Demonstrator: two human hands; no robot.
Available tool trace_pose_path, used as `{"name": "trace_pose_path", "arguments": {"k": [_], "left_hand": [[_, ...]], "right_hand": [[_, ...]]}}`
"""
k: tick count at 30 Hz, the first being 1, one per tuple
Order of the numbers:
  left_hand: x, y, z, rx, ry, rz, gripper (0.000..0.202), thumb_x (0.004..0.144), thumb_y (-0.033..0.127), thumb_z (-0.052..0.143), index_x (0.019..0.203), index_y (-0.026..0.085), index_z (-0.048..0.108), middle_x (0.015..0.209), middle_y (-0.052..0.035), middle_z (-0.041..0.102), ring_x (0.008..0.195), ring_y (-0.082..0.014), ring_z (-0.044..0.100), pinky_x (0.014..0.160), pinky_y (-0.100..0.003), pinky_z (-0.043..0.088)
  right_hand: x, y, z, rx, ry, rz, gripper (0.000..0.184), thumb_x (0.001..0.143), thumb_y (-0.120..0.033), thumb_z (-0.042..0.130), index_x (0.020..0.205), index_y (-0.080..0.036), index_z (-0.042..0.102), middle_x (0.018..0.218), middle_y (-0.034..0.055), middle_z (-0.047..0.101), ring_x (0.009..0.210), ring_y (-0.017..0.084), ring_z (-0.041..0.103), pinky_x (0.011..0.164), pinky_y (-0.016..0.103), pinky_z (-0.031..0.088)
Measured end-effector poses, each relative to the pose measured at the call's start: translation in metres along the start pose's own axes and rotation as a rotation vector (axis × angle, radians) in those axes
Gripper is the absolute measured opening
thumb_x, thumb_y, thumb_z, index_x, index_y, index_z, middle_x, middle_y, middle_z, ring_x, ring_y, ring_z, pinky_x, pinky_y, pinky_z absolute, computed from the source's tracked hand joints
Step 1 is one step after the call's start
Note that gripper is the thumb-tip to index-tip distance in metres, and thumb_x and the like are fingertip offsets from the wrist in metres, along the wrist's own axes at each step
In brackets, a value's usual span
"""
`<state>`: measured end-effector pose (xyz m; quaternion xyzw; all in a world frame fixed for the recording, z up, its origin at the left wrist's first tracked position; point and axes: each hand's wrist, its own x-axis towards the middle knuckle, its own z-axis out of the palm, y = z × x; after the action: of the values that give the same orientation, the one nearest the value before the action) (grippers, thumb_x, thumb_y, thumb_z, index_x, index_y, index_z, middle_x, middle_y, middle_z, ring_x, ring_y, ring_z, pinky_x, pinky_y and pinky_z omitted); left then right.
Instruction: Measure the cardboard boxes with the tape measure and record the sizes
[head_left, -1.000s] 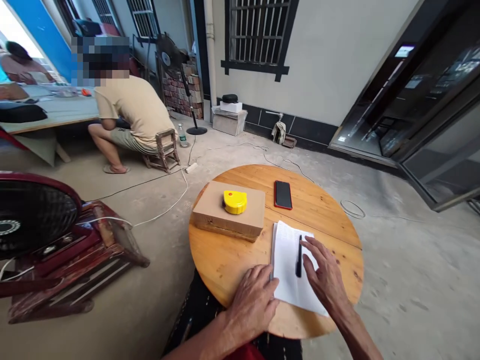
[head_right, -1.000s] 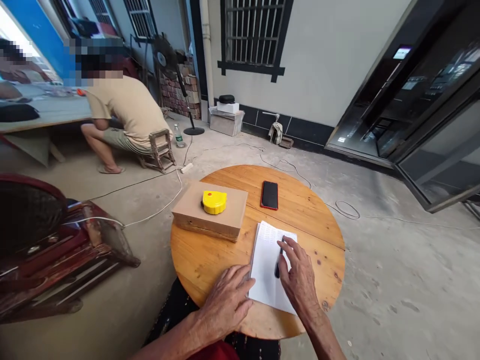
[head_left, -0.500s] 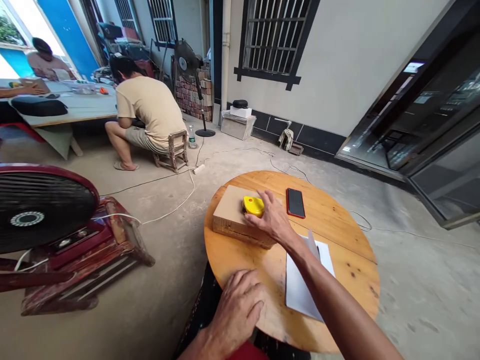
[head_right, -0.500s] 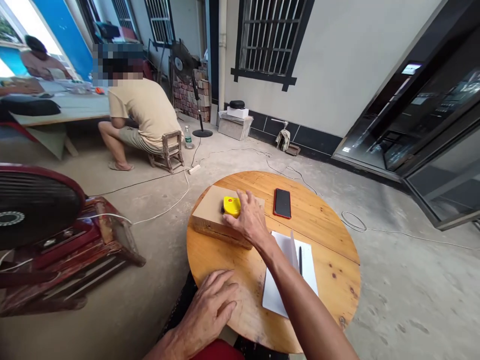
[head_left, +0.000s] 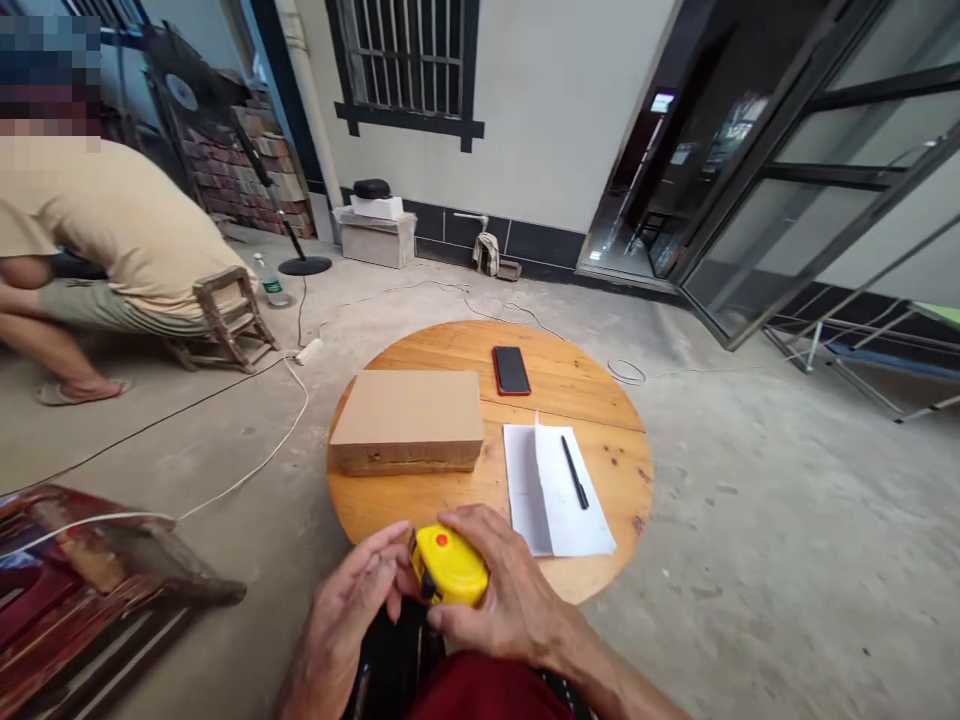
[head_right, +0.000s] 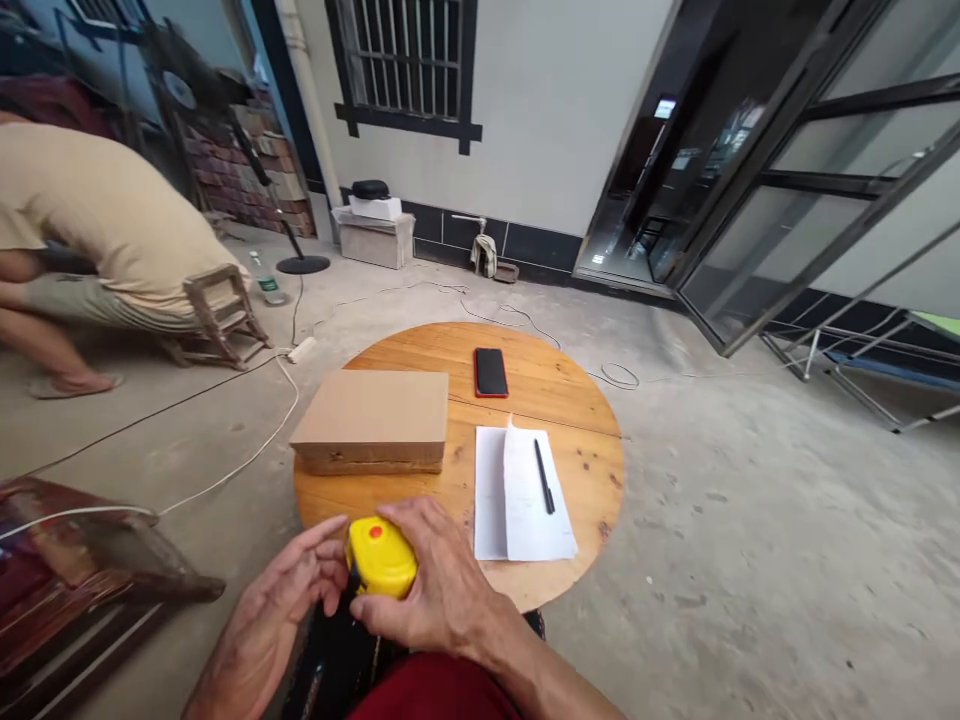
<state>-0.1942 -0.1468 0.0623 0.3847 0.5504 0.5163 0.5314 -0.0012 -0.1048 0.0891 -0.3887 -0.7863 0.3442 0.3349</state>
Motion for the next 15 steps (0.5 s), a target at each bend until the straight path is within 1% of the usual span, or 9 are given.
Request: {"name": "trace_pose_path", "arguments": {"k": [1, 4, 6, 8, 10, 12, 13, 15], "left_hand": [[-0.001, 0.003, 0.004, 0.019, -0.037, -0.024, 0.060, 0.080, 0.059, 0.064, 0.120, 0.014, 0.065, 0.082, -0.0058, 0.069, 0.070, -0.0190, 0.059, 0.064, -0.029, 0.049], [-0.002, 0.007, 0.019, 0.143, -0.110, -0.110, 0.052, 0.072, 0.060, 0.070, 0.100, 0.017, 0.071, 0.070, -0.0012, 0.063, 0.062, -0.0161, 0.053, 0.059, -0.026, 0.045], [-0.003, 0.006, 0.028, 0.193, -0.149, -0.165, 0.049, 0.068, 0.063, 0.072, 0.087, 0.018, 0.070, 0.065, 0.0006, 0.060, 0.059, -0.0147, 0.050, 0.056, -0.025, 0.042], [-0.005, 0.002, 0.031, 0.199, -0.223, -0.216, 0.049, 0.065, 0.064, 0.074, 0.076, 0.018, 0.065, 0.061, 0.0020, 0.056, 0.058, -0.0132, 0.047, 0.055, -0.024, 0.039], [-0.007, -0.002, 0.030, 0.149, -0.306, -0.266, 0.048, 0.066, 0.062, 0.075, 0.072, 0.017, 0.061, 0.059, 0.0032, 0.052, 0.057, -0.0114, 0.043, 0.055, -0.023, 0.036], [-0.009, -0.006, 0.025, 0.033, -0.354, -0.320, 0.045, 0.068, 0.059, 0.077, 0.073, 0.018, 0.059, 0.058, 0.0044, 0.049, 0.055, -0.0099, 0.040, 0.054, -0.022, 0.033], [-0.009, -0.007, 0.021, -0.038, -0.364, -0.347, 0.043, 0.069, 0.056, 0.077, 0.074, 0.018, 0.058, 0.057, 0.0049, 0.048, 0.054, -0.0093, 0.038, 0.053, -0.022, 0.032], [-0.008, -0.003, 0.013, -0.165, -0.374, -0.398, 0.040, 0.069, 0.052, 0.079, 0.074, 0.017, 0.058, 0.056, 0.0057, 0.044, 0.053, -0.0083, 0.034, 0.051, -0.021, 0.029]], "right_hand": [[-0.012, 0.002, 0.001, 0.005, 0.010, 0.030, 0.076, 0.062, -0.032, 0.081, 0.132, -0.021, 0.054, 0.119, 0.0088, 0.062, 0.110, 0.026, 0.058, 0.098, 0.042, 0.045], [-0.038, 0.004, -0.002, 0.040, 0.019, 0.127, 0.077, 0.059, -0.027, 0.081, 0.130, -0.018, 0.054, 0.114, 0.0091, 0.062, 0.106, 0.026, 0.059, 0.096, 0.040, 0.047], [-0.051, 0.001, -0.007, 0.057, -0.026, 0.202, 0.078, 0.059, -0.027, 0.080, 0.132, -0.018, 0.053, 0.118, 0.0101, 0.061, 0.109, 0.027, 0.058, 0.098, 0.040, 0.046], [-0.062, -0.002, -0.012, 0.072, -0.108, 0.271, 0.078, 0.062, -0.029, 0.079, 0.135, -0.020, 0.052, 0.125, 0.0098, 0.059, 0.116, 0.027, 0.055, 0.103, 0.040, 0.042], [-0.073, -0.003, -0.018, 0.081, -0.187, 0.339, 0.081, 0.063, -0.029, 0.077, 0.139, -0.023, 0.049, 0.132, 0.0090, 0.056, 0.123, 0.028, 0.052, 0.108, 0.039, 0.038], [-0.081, -0.001, -0.023, 0.094, -0.251, 0.413, 0.084, 0.064, -0.029, 0.076, 0.143, -0.025, 0.046, 0.139, 0.0082, 0.053, 0.128, 0.029, 0.048, 0.110, 0.040, 0.035], [-0.085, 0.001, -0.026, 0.107, -0.281, 0.449, 0.085, 0.065, -0.029, 0.075, 0.144, -0.027, 0.045, 0.140, 0.0077, 0.053, 0.129, 0.030, 0.048, 0.110, 0.041, 0.035], [-0.090, 0.007, -0.031, 0.152, -0.350, 0.507, 0.084, 0.065, -0.029, 0.075, 0.144, -0.031, 0.046, 0.139, 0.0053, 0.055, 0.126, 0.030, 0.051, 0.107, 0.040, 0.039]]}}
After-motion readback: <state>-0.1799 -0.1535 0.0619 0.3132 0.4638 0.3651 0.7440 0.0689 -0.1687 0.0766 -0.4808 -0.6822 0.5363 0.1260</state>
